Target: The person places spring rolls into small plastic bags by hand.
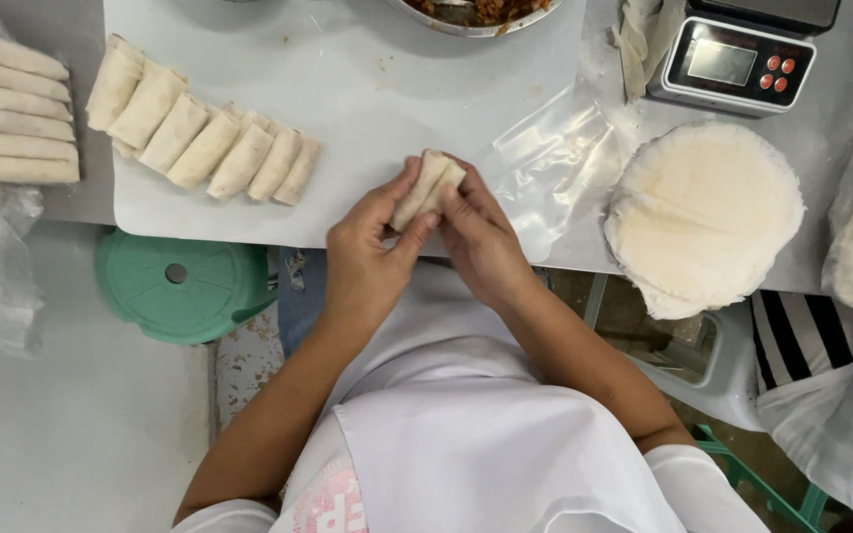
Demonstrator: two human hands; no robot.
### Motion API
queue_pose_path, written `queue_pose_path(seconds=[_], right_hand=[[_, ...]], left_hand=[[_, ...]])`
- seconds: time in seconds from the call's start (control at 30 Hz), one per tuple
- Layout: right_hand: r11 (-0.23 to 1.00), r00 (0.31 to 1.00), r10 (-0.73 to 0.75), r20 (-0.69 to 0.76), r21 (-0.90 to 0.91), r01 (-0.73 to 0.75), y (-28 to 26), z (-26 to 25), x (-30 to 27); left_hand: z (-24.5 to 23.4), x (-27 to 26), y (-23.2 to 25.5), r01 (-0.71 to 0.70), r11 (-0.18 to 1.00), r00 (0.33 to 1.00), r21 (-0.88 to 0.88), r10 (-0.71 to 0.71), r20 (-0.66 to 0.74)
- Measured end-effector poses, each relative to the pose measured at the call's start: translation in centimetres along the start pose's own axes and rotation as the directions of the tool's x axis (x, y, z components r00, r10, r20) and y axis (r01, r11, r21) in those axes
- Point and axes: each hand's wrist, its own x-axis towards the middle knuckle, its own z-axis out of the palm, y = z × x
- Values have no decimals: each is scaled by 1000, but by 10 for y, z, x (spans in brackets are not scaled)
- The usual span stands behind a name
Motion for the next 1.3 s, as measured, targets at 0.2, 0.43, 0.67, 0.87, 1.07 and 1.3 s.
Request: queue_pose_path(seconds=[0.2, 0.43, 0.67, 0.87, 1.07, 1.3], right_hand=[[979, 994, 104, 23, 174, -107, 10, 8, 9], [928, 985, 124, 117, 339, -157, 31, 4, 18], [919, 976, 197, 95, 330, -217, 16, 20, 18], [924, 972, 212, 101, 304, -233, 16, 27, 18], [928, 974, 193, 122, 301, -222, 22, 29, 21], [934, 971, 192, 140, 277, -224, 34, 25, 22]], left_hand=[[6, -13, -14, -229, 912, 973, 340, 211, 90], [-7, -13, -32, -384, 867, 923, 317, 374, 94], [-111, 22, -42, -158, 459, 903, 874, 426, -60], [-113, 20, -40, -69, 505, 955, 860, 284, -90], [-112, 21, -16, -40, 839, 959, 542, 184, -214], [-66, 8, -16, 175, 978, 977, -113, -187, -104]])
